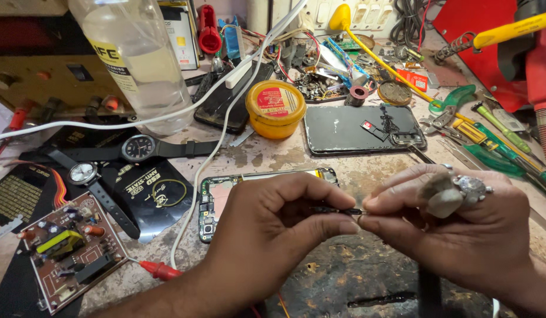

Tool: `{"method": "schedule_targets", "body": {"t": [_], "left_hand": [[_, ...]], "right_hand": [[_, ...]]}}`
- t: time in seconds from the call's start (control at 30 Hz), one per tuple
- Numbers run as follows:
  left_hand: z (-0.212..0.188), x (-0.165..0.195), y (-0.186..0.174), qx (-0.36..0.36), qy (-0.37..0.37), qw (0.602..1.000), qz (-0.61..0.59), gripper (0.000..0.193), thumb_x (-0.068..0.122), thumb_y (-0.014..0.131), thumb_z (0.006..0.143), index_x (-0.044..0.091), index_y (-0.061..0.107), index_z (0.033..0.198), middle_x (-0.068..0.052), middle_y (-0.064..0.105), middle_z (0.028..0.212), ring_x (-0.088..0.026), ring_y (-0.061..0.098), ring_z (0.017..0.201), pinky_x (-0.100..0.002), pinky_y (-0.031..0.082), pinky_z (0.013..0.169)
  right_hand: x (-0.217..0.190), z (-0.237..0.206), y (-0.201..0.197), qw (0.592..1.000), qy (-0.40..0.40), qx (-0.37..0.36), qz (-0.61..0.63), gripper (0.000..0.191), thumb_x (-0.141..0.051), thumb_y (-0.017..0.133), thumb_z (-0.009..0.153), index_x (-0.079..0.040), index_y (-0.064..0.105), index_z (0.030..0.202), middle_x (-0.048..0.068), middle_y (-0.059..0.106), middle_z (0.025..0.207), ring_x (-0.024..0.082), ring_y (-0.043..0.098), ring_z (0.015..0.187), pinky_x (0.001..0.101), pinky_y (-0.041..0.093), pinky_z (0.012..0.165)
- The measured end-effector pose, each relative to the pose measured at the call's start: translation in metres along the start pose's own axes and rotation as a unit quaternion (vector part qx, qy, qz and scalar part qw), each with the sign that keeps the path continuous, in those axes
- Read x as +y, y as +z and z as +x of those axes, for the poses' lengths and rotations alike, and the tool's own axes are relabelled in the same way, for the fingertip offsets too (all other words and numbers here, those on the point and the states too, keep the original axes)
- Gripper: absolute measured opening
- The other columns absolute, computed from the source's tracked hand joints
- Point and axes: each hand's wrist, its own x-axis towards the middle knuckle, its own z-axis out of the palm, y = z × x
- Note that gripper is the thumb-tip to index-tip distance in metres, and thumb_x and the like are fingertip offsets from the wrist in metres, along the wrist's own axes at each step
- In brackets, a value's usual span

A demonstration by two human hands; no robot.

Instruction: The person repairs a disassembled Vivo smartphone on a cluttered workbench. They handle a small component with pliers, position the phone's motherboard, then use multimeter probes in both hands to touch and test points on the board and battery connector, repositioning the phone mid-task.

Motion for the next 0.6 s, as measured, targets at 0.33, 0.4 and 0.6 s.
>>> {"method": "schedule_targets", "body": {"t": [0.33, 0.4, 0.6], "left_hand": [[0.004, -0.001, -0.005, -0.013, -0.050, 0.997, -0.051, 0.028, 0.003, 0.074, 0.091, -0.003, 0.068, 0.117, -0.007, 0.076, 0.096, -0.009, 0.074, 0.088, -0.025, 0.063, 0.082], [0.005, -0.001, -0.006, -0.013, -0.028, 0.994, -0.104, 0.038, 0.001, 0.074, 0.091, -0.002, 0.061, 0.126, -0.006, 0.071, 0.098, -0.010, 0.071, 0.089, -0.027, 0.062, 0.081], [0.009, 0.008, -0.011, -0.037, -0.048, 0.992, -0.110, 0.037, 0.014, 0.059, 0.101, 0.001, 0.056, 0.136, -0.004, 0.068, 0.097, -0.010, 0.071, 0.085, -0.029, 0.062, 0.079]], "right_hand": [[0.009, -0.005, -0.004, 0.998, -0.045, -0.042, 0.017, 0.024, -0.018, 0.091, 0.074, -0.012, 0.080, 0.095, 0.002, 0.078, 0.094, 0.005, 0.072, 0.075, 0.0184, 0.059, 0.061], [0.013, -0.006, -0.008, 0.995, -0.069, -0.069, 0.026, 0.034, -0.022, 0.094, 0.074, -0.013, 0.079, 0.103, 0.003, 0.075, 0.098, 0.007, 0.070, 0.078, 0.0198, 0.058, 0.063], [0.016, -0.016, -0.006, 0.941, 0.077, 0.037, 0.328, 0.056, -0.049, 0.079, 0.091, -0.012, 0.043, 0.114, 0.012, 0.064, 0.099, 0.016, 0.059, 0.085, 0.0273, 0.050, 0.065]]}}
